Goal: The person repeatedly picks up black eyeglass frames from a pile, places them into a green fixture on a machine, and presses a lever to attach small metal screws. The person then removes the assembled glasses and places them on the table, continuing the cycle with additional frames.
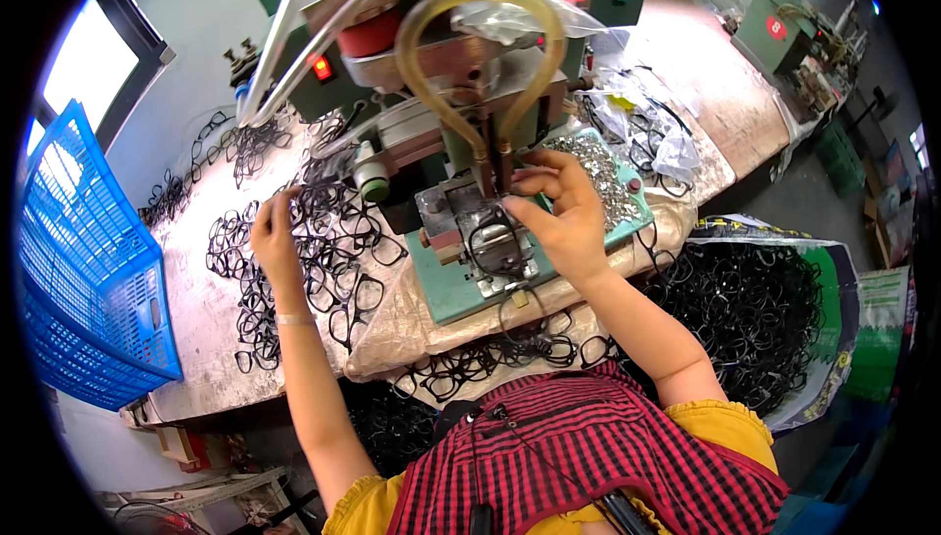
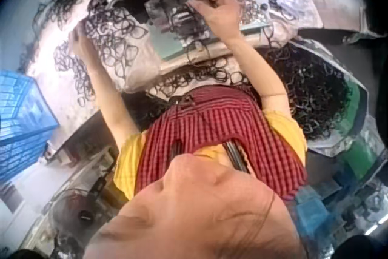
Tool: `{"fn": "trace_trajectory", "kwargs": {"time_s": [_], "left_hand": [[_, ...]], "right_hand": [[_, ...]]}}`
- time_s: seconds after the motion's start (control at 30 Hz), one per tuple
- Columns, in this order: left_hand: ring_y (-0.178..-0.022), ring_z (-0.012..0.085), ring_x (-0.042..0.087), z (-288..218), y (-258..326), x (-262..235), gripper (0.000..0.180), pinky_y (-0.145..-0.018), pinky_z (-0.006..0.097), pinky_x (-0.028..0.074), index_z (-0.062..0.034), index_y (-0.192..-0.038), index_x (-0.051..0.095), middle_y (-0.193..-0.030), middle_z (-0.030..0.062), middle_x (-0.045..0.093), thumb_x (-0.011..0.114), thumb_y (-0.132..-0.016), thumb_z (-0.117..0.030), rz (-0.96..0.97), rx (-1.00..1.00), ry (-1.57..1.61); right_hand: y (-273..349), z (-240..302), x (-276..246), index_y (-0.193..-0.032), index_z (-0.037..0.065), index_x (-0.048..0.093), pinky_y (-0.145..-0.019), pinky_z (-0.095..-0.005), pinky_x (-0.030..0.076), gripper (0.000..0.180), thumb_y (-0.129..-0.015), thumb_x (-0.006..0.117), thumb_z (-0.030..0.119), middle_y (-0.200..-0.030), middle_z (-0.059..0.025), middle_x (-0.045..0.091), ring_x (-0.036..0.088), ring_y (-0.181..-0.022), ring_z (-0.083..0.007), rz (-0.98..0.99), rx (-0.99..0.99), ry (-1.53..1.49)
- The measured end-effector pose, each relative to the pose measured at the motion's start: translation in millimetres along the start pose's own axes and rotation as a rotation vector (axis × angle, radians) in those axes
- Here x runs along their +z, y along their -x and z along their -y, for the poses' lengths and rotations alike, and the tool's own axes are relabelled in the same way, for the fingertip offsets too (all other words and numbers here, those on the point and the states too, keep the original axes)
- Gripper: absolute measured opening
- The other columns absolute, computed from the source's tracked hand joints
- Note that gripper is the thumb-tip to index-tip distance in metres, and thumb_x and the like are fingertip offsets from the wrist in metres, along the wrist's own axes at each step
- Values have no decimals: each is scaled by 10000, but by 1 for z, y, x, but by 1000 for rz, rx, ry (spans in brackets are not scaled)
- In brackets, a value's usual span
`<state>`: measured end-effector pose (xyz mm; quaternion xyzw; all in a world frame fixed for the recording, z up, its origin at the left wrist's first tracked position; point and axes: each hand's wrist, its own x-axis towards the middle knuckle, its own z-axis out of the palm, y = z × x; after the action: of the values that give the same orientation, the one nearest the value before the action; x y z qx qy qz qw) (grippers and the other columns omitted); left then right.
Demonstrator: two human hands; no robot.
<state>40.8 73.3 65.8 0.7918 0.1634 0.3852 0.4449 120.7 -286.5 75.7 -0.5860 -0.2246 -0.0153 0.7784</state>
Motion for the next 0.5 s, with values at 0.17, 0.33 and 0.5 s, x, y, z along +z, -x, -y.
{"fn": "trace_trajectory", "kwargs": {"time_s": [0.17, 0.33, 0.5], "left_hand": [[-994, 248, 646, -24, 77, -7, 322, -938, 417, 527, -35, -1064, 709, -1083, 113, 699, 485, -1040, -266, 9, -204, 1210], [-761, 273, 645, -137, 145, 26, 292, -654, 380, 541, -58, -957, 564, -1038, 154, 666, 414, -1069, -283, 4, -470, 1320], [-330, 104, 279, -174, 136, 63, 435, -360, 222, 236, -100, -917, 438, -484, 35, 439, 283, -1097, -465, 303, -257, 937]], "right_hand": [[1, 14, 10, -1316, -55, 458, -862, -248, 482, 540, -835, 703, -41, -990, -76, 684, 631, -943, -109, 38, 124, -139], [14, 42, 18, -1341, -43, 452, -823, -234, 471, 539, -857, 685, -12, -975, -76, 694, 613, -913, -89, 40, 263, -185], [1, 29, 16, -1308, -31, 492, -780, -233, 471, 496, -855, 690, 12, -954, -54, 686, 617, -831, -84, 54, 215, -36]]}}
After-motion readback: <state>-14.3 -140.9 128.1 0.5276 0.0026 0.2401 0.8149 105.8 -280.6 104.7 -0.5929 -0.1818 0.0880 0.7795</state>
